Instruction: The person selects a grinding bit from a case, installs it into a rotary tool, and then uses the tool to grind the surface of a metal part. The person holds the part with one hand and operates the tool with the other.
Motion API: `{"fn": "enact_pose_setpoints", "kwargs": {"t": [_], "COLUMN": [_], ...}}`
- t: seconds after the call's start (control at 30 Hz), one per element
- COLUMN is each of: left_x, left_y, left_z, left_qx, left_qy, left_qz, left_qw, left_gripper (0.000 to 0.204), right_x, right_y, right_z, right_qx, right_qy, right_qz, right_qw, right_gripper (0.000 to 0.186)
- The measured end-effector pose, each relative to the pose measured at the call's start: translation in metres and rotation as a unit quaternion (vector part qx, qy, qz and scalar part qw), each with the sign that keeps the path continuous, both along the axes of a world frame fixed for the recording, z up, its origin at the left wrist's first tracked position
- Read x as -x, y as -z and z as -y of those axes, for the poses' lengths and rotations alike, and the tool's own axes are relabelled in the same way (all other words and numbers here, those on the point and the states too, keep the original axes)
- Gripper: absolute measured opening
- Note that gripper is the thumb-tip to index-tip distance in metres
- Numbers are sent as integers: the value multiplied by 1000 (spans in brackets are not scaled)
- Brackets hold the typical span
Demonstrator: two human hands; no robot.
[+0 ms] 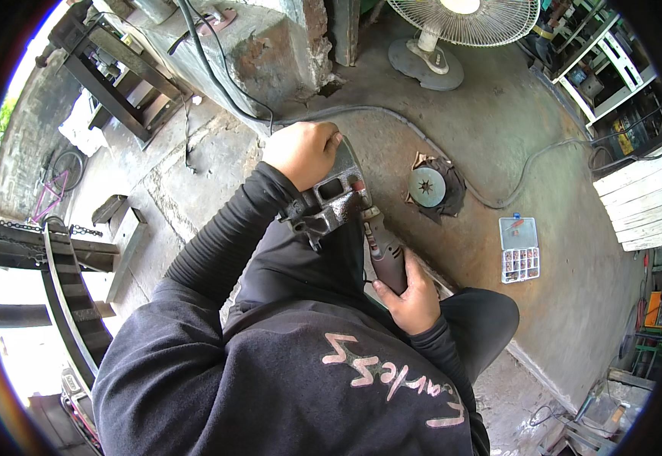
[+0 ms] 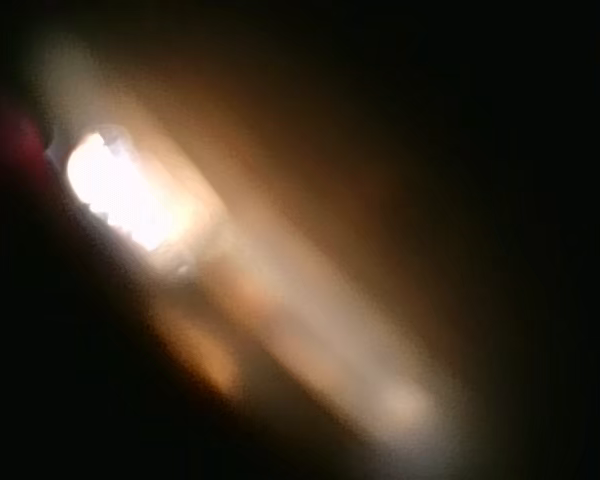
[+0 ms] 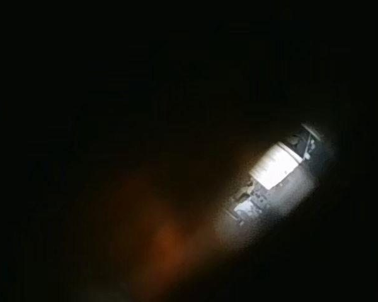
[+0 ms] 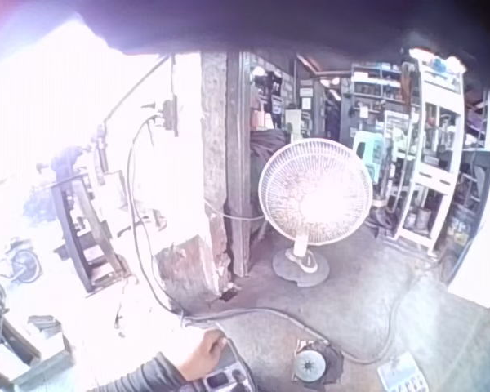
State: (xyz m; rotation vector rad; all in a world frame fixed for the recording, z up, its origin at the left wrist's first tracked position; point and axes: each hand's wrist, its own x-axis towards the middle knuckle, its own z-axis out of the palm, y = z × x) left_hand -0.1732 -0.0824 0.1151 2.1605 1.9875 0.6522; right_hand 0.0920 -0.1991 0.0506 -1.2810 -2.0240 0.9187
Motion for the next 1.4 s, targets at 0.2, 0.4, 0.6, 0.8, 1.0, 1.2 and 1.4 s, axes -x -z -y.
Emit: {"fn": "enact_pose_setpoints", "kwargs": {"t": [0.2, 0.4, 0.6, 0.8, 1.0, 1.2, 1.4], "left_x": [0, 1, 1, 1, 0, 0, 0], "left_y": [-1, -1, 0, 0, -2, -3, -2], "left_z": [0, -1, -1, -1, -1, 0, -1], "left_qx": [10, 6, 12, -26, 14, 16, 13], "left_qy": [2, 4, 4, 12, 2, 2, 8], "left_qz": [-6, -1, -4, 6, -14, -11, -9], "left_qw": [1000, 1000, 1000, 1000, 1000, 1000, 1000], "left_gripper": [24, 24, 24, 24, 25, 25, 25], "right_x": [4, 7, 8, 10, 14, 17, 13], "right_y": [14, 13, 13, 18, 10, 11, 10], "right_z": [-3, -3, -4, -8, -5, -9, -12], "right_qx": [17, 15, 49, 31, 29, 3, 12], "right_qy": [10, -20, -16, -9, -42, -15, -13], "right_qz": [-56, -31, -30, -48, 11, -31, -18], "right_qw": [998, 999, 998, 998, 999, 999, 1000], "right_gripper": [72, 72, 72, 73, 72, 72, 72]}}
